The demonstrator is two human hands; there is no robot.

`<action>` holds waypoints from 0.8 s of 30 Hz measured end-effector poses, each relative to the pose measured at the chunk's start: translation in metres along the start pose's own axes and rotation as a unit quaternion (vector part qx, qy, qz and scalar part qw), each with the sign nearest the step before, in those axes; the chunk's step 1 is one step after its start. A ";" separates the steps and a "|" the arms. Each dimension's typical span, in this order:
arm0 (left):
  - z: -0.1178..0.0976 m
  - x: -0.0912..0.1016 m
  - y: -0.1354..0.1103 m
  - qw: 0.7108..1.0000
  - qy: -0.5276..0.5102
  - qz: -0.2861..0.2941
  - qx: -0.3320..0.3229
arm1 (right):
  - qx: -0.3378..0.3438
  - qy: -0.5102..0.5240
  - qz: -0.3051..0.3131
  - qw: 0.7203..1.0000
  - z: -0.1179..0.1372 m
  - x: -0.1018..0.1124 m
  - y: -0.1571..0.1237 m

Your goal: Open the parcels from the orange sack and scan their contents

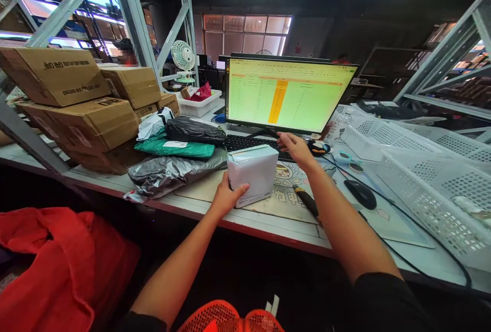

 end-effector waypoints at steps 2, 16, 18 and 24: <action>-0.003 -0.001 0.001 1.000 -0.008 0.005 -0.009 | 0.109 0.042 0.057 0.991 0.039 -0.005 -0.023; -0.007 -0.008 0.000 0.990 -0.005 0.099 -0.103 | -0.036 -0.023 -0.157 0.987 -0.032 0.150 -0.248; -0.007 -0.009 -0.004 0.989 0.030 0.113 -0.093 | -0.146 0.073 -0.425 0.891 -0.086 0.229 -0.351; -0.015 -0.014 -0.008 0.984 0.104 0.122 -0.081 | -0.213 0.019 -0.659 0.722 -0.131 0.290 -0.617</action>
Point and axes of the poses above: each hand's wrist, its own y-axis towards the middle knuckle, its own x-axis out of the back of the hand, z = x × y, the point moved 10 cm from there along y, towards the middle knuckle, and after that the axes turned 6 degrees about y, right-handed, at the moved point
